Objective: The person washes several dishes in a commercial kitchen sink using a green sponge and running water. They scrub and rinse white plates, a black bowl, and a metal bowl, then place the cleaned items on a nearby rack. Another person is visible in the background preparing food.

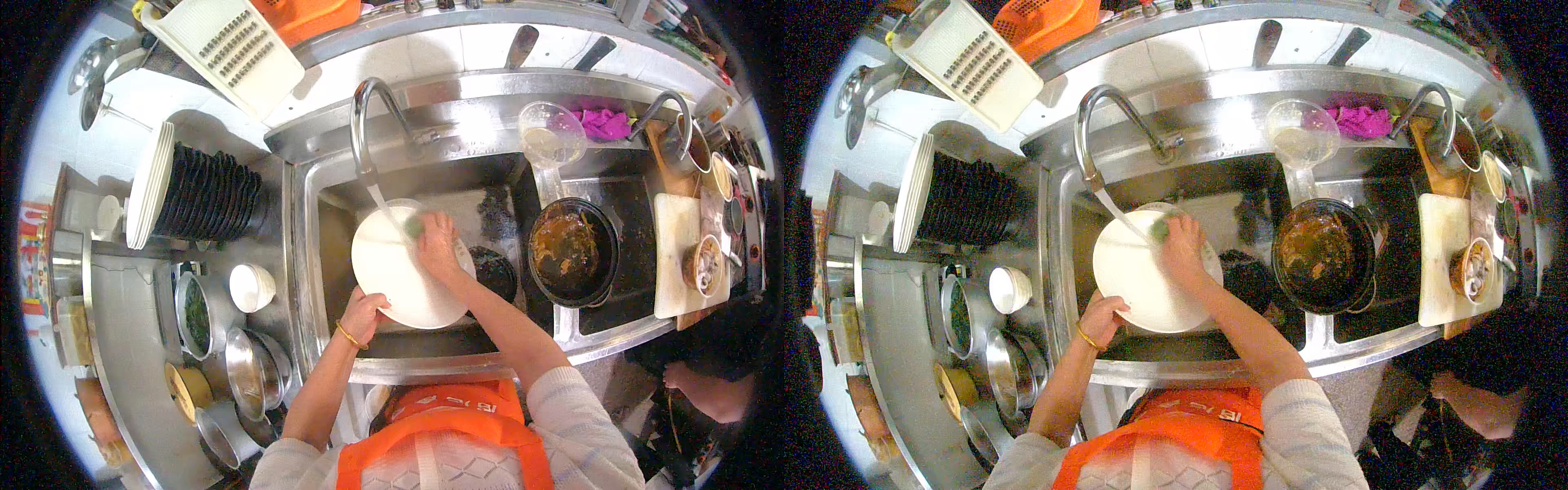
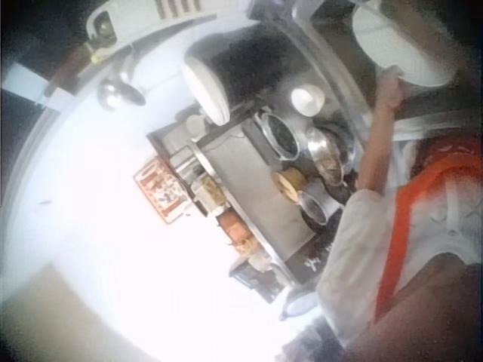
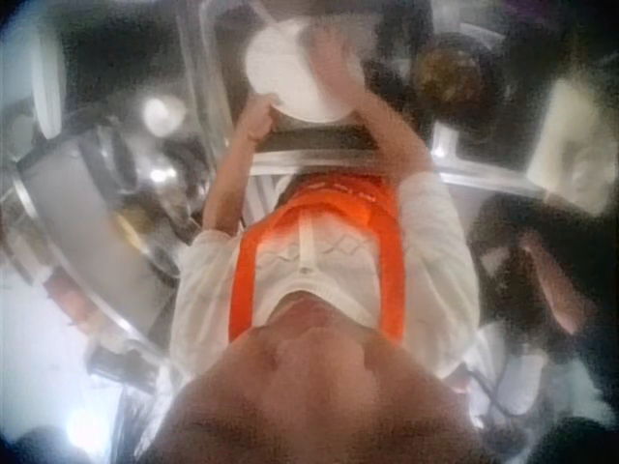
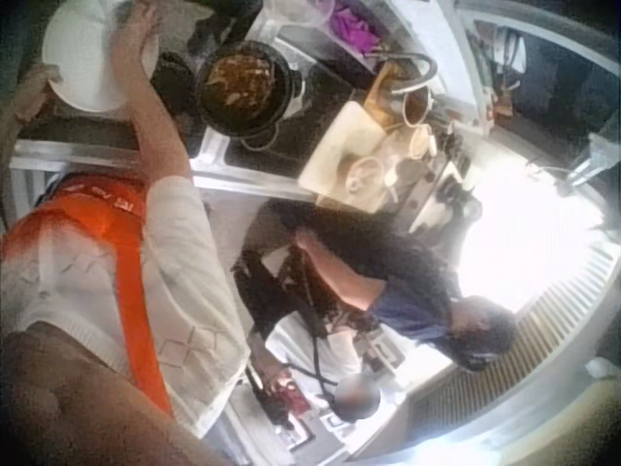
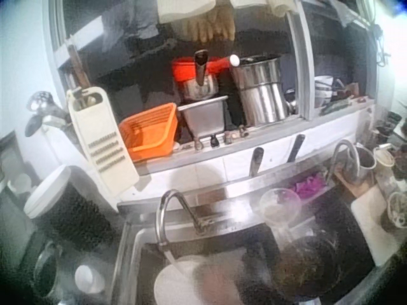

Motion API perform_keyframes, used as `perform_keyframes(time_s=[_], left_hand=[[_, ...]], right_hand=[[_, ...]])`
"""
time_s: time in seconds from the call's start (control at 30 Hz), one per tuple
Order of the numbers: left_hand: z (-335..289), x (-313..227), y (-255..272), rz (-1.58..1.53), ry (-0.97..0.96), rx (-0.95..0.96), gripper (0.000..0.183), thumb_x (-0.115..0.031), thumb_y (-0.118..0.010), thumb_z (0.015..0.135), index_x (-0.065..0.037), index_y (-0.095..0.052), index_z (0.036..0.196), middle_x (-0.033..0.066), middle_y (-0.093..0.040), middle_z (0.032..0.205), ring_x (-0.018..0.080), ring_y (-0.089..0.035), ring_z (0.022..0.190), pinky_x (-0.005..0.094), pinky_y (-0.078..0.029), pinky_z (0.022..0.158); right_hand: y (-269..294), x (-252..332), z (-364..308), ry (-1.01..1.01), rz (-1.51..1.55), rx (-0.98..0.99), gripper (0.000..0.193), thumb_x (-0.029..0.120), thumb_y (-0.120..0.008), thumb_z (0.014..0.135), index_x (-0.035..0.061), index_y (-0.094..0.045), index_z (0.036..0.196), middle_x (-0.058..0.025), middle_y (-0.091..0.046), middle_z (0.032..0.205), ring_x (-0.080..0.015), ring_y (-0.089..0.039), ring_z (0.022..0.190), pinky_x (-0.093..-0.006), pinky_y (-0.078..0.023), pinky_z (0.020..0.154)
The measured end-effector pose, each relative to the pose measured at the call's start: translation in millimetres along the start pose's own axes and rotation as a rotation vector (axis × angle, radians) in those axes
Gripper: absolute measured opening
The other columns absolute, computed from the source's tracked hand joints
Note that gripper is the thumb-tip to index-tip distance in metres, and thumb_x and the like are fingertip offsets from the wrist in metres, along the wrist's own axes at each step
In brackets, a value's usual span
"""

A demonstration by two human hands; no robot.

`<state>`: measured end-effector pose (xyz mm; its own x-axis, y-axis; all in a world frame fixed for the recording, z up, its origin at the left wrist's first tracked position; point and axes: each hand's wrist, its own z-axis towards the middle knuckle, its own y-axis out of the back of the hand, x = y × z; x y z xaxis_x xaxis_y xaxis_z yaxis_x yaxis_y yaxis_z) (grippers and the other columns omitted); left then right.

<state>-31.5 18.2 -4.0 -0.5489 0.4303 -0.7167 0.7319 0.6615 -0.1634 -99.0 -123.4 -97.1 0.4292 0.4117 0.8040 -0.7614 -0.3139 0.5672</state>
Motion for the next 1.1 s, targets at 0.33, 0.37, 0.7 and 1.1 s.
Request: perform_keyframes(time_s=[0.33,0.37,0.7,1.1], left_hand=[[7,4,-4,0.066,-0.001,0.027,0.038,0.002,-0.05,0.066,-0.003,-0.053,0.104,0.0066,-0.058,0.091,0.0192,-0.059,0.078,0.0335,-0.052,0.064],[4,4,-3,0.086,-0.001,-0.028,0.038,0.002,-0.051,0.066,-0.003,-0.052,0.105,0.0067,-0.058,0.091,0.019,-0.059,0.078,0.0339,-0.052,0.064],[19,-6,1,0.121,0.203,0.2,0.039,0.0,-0.049,0.068,-0.001,-0.052,0.107,0.0076,-0.06,0.093,0.0212,-0.061,0.08,0.0356,-0.054,0.067],[19,-26,12,0.023,0.342,0.077,0.038,-0.005,-0.055,0.071,-0.004,-0.049,0.109,0.0053,-0.058,0.096,0.0171,-0.059,0.08,0.0291,-0.051,0.067]], right_hand=[[-15,6,-14,0.032,0.067,0.036,0.036,0.005,-0.052,0.073,0.0032,-0.048,0.109,-0.0183,-0.043,0.112,-0.0376,-0.041,0.104,-0.0523,-0.032,0.087],[-11,-4,-8,0.002,0.016,-0.039,0.037,0.005,-0.053,0.074,0.0033,-0.047,0.11,-0.0182,-0.043,0.114,-0.0375,-0.04,0.105,-0.0541,-0.031,0.088],[-23,35,-34,0.232,0.611,0.062,0.037,0.007,-0.049,0.075,0.0098,-0.054,0.112,-0.0117,-0.046,0.123,-0.0325,-0.039,0.116,-0.0424,-0.029,0.097],[-30,18,17,0.405,0.249,0.117,0.012,0.014,-0.057,0.073,0.0073,-0.058,0.083,-0.0162,-0.053,0.089,-0.0351,-0.052,0.085,-0.0461,-0.041,0.075]])
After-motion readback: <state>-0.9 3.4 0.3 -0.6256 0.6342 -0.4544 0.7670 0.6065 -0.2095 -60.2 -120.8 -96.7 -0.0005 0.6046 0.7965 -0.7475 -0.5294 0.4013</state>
